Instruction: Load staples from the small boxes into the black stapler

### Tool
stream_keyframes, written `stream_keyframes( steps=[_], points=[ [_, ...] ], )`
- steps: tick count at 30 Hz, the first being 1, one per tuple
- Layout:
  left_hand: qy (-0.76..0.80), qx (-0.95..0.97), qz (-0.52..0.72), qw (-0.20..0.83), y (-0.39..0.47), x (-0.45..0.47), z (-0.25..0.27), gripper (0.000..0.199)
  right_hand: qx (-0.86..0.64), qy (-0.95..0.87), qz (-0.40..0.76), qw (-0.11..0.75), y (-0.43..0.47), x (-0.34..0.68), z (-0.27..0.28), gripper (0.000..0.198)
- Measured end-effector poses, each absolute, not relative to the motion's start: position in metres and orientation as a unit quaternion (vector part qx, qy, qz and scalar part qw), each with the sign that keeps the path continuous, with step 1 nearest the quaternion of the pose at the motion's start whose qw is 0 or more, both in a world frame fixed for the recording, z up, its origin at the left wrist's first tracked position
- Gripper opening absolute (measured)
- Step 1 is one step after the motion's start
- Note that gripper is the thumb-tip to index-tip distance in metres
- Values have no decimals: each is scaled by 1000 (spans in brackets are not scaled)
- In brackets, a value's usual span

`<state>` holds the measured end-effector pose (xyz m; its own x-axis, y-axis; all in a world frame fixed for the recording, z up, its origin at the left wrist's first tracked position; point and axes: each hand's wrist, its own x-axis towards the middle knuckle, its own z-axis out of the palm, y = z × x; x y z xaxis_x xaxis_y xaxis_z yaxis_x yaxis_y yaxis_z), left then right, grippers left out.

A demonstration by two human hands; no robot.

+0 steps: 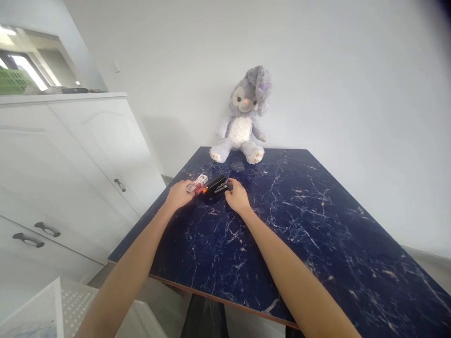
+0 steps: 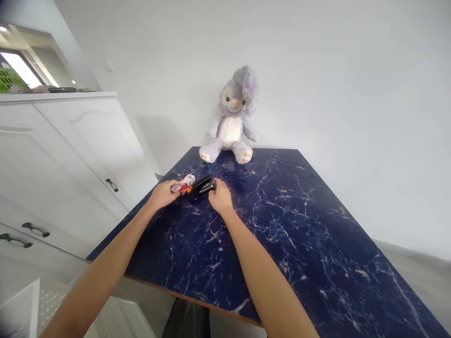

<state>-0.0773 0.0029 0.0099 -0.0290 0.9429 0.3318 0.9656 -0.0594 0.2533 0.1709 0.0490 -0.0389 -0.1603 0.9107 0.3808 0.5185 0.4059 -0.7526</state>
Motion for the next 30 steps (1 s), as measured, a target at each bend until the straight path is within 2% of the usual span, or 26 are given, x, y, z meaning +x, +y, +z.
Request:
stream_keyframes(
  steps=[4,6,10,12,17,23,28,30],
  points=[
    [-661,-662,-349,61,-3,-69,20,31,-498,-718,236,424,48,170,-39,66],
    [-627,-681,-377,26,-9,-65,29,36,-503,-713,237,427,48,170,-38,71],
    [-523,-792,-227,-221,-19,-67,44,54,-506,-706,239,434,46,171,-37,73],
    [-506,-798,-153,-289,-20,-70,44,54,-507,-708,236,432,46,171,-36,73],
    [-561,-793,-125,-202,-19,-56,34,40,-510,-720,221,414,45,170,-35,73],
    [-609,-780,-134,-57,-18,-38,26,43,-485,-782,163,357,39,167,-33,76],
    [-612,-755,-235,-19,-8,-57,19,22,-453,-809,146,344,39,166,-36,84],
    [-592,-770,-239,1,-3,-64,17,23,-450,-808,161,344,40,167,-37,83]
  ],
)
